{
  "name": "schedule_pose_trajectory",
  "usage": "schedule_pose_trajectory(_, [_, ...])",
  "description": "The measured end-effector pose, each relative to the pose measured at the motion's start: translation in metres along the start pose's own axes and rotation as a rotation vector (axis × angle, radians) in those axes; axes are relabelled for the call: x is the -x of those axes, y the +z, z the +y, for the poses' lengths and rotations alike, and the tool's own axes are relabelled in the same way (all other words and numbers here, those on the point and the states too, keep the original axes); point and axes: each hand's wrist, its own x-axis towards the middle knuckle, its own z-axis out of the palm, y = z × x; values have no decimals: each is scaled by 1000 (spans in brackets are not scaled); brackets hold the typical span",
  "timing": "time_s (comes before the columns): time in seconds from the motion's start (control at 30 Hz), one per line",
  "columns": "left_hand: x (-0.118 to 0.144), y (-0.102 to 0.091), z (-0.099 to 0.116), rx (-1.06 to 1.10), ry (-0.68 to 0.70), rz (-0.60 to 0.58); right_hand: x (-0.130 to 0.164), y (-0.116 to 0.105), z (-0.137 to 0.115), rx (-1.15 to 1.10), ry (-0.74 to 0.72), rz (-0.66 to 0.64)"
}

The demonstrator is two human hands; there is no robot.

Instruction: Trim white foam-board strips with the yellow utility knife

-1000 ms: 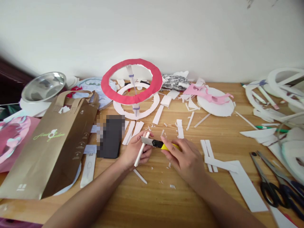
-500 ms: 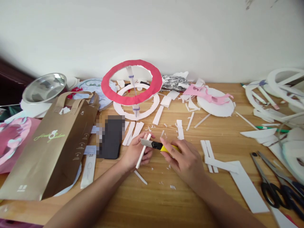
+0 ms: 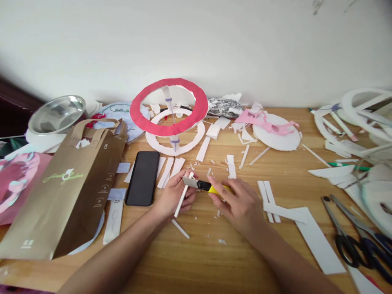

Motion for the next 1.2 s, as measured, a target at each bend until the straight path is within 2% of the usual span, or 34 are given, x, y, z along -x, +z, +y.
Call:
schedule_pose_trajectory(0.1, [-1,0,0,17,13,-9,-1,1,2,2,28,24])
schedule_pose_trajectory(0.27, [0,0,0,-25,-5,5,-2,2,2,-7,-21,16])
schedule_pose_trajectory(0.47, [-1,-3,-3,5,-21,17,0,5,5,-10,21,65])
schedule_pose_trajectory(0.73, [0,-4,-5,24,-43,-21,-1,4,3,-26,11,32])
schedule_pose_trajectory(1.2, [-1,-6,-2,78,-38,-9,0,6,7,-38,32,68])
